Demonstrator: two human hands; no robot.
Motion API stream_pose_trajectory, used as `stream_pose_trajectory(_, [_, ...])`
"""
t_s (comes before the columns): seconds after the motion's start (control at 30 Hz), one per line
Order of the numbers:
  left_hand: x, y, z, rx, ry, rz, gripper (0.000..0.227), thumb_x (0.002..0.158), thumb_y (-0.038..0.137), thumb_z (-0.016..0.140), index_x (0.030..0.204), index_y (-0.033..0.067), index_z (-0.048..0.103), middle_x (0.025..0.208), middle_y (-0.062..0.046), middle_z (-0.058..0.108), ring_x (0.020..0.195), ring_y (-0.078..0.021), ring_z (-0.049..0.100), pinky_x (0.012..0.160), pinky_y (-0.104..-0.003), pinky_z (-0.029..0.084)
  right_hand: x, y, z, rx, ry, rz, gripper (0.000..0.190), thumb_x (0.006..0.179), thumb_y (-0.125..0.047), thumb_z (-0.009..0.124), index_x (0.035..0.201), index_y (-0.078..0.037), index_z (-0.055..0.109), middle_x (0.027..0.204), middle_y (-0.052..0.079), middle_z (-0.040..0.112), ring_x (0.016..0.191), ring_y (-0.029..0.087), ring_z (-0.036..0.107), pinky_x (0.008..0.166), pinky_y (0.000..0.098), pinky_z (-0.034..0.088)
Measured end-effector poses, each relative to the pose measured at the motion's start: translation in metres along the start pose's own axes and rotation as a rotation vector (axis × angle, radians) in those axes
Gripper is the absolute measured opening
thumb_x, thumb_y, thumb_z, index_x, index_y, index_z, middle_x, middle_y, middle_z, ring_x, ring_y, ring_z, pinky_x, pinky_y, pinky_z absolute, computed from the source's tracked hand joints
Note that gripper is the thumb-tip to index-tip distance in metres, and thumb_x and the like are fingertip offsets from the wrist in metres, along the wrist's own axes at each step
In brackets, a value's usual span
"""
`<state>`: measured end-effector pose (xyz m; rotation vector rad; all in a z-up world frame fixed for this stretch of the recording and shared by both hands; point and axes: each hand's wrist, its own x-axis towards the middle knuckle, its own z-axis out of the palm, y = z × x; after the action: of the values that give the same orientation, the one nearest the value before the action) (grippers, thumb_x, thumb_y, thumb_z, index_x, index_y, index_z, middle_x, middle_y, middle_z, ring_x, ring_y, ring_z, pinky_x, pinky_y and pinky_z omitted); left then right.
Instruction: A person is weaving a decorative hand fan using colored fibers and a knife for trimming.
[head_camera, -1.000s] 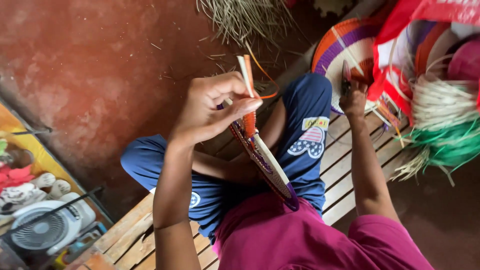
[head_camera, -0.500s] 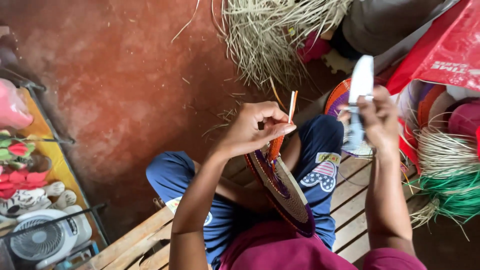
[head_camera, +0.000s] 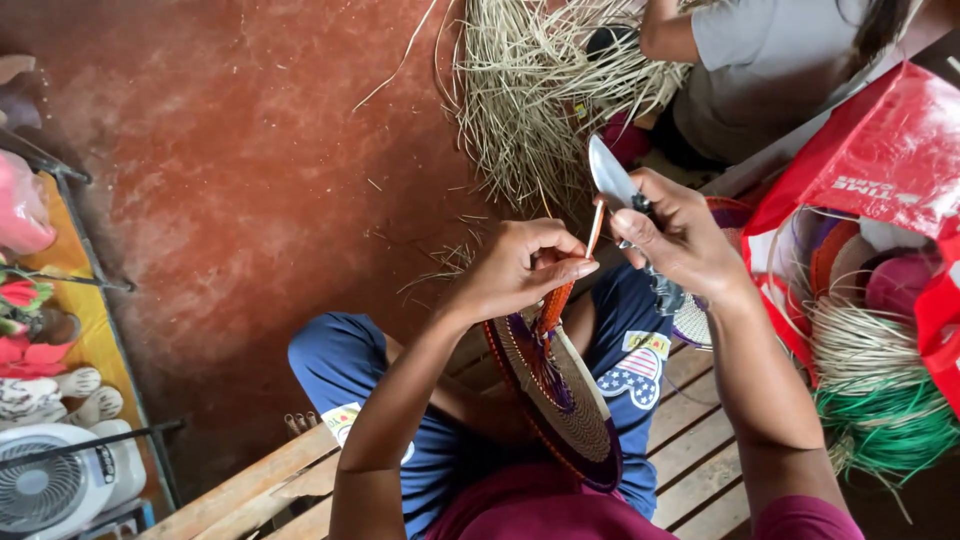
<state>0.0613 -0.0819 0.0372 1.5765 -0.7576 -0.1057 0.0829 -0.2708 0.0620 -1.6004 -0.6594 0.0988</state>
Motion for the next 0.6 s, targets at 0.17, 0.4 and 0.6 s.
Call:
stream_pose_trajectory(0.17, [0.000, 0.004, -0.001, 0.013, 0.000, 0.006, 0.007, 0.080, 0.006, 0.062, 0.082, -0.0007, 0.061, 0.066, -0.009, 0.055, 0.056, -0.0122, 0.045, 0.051, -0.023, 0.036, 0.002, 0.009, 0.006, 0.057, -0.001, -0.014, 0.017, 0.088, -0.007, 0.049, 0.078, 0.006, 0.052, 0.054, 0.013, 0.048, 0.039, 0.011, 0.050, 0.030, 0.0193, 0.042])
stream_pose_trajectory(0.4, [-0.003, 0.001, -0.002, 0.037, 0.042, 0.043, 0.006, 0.078, 0.006, 0.064, 0.081, 0.0008, 0.062, 0.066, -0.007, 0.054, 0.056, -0.0120, 0.045, 0.051, -0.023, 0.036, -0.002, 0.019, 0.002, 0.130, 0.038, 0.007, 0.022, 0.092, -0.005, 0.043, 0.074, 0.006, 0.050, 0.052, 0.014, 0.048, 0.037, 0.012, 0.051, 0.029, 0.0196, 0.044])
stream_pose_trajectory(0.6, [-0.004, 0.000, -0.004, 0.055, 0.083, 0.054, 0.005, 0.079, 0.005, 0.063, 0.081, 0.0013, 0.062, 0.065, -0.006, 0.053, 0.056, -0.0117, 0.044, 0.051, -0.023, 0.037, -0.009, 0.026, 0.007, 0.100, 0.040, 0.005, 0.021, 0.089, -0.012, 0.048, 0.077, 0.005, 0.053, 0.052, 0.013, 0.049, 0.035, 0.011, 0.050, 0.029, 0.0179, 0.043])
